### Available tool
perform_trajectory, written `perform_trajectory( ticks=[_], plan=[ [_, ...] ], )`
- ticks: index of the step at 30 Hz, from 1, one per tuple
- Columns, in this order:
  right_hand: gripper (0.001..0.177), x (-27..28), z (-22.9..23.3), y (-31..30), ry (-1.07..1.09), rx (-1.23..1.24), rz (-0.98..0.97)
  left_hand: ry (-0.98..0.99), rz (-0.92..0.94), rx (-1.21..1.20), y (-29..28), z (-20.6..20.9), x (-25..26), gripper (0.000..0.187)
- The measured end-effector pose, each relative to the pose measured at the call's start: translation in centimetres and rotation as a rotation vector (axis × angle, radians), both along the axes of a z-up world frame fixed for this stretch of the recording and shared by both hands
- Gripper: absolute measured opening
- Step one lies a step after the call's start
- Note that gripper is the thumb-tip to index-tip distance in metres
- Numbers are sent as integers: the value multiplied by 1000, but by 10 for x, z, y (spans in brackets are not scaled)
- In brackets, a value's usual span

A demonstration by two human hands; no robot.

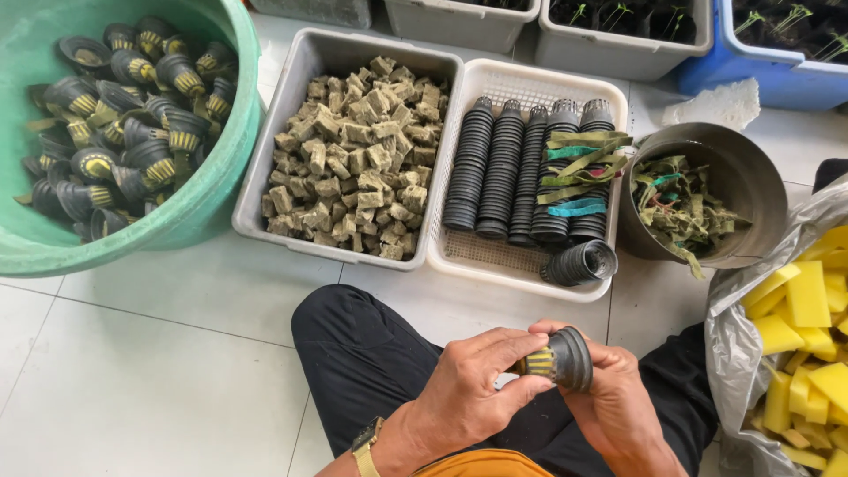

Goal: The person sits on the floor and assembles hydroponic net pots: they take yellow foam blocks from a sack, press a cube of growing medium into a foam sleeve, insert the foam into a black net cup, wrap a green fabric strip around it, and place the finished pot into a green basin with other completed pots.

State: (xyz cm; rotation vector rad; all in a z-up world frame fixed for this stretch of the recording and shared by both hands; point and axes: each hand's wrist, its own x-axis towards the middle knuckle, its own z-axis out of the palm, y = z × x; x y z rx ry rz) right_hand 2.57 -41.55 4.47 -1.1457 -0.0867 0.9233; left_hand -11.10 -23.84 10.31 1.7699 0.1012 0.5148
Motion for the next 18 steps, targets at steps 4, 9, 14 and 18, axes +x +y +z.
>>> perform_trajectory(
  ticks=[4,9,14,18],
  plan=[
    [23,11,-30,-15,158,-1,-5,58,-6,-92,6,18,-3,44],
    [30,15,-11,-8,227,35,-52,269,101,-159,13,8,-7,28],
    [20,14,-12,-7,72,63,-8,409,28,-505,21,19,-4,23],
    [20,10,11,1,16,77,50,501,-49,-641,26,2,-2,18]
  ],
)
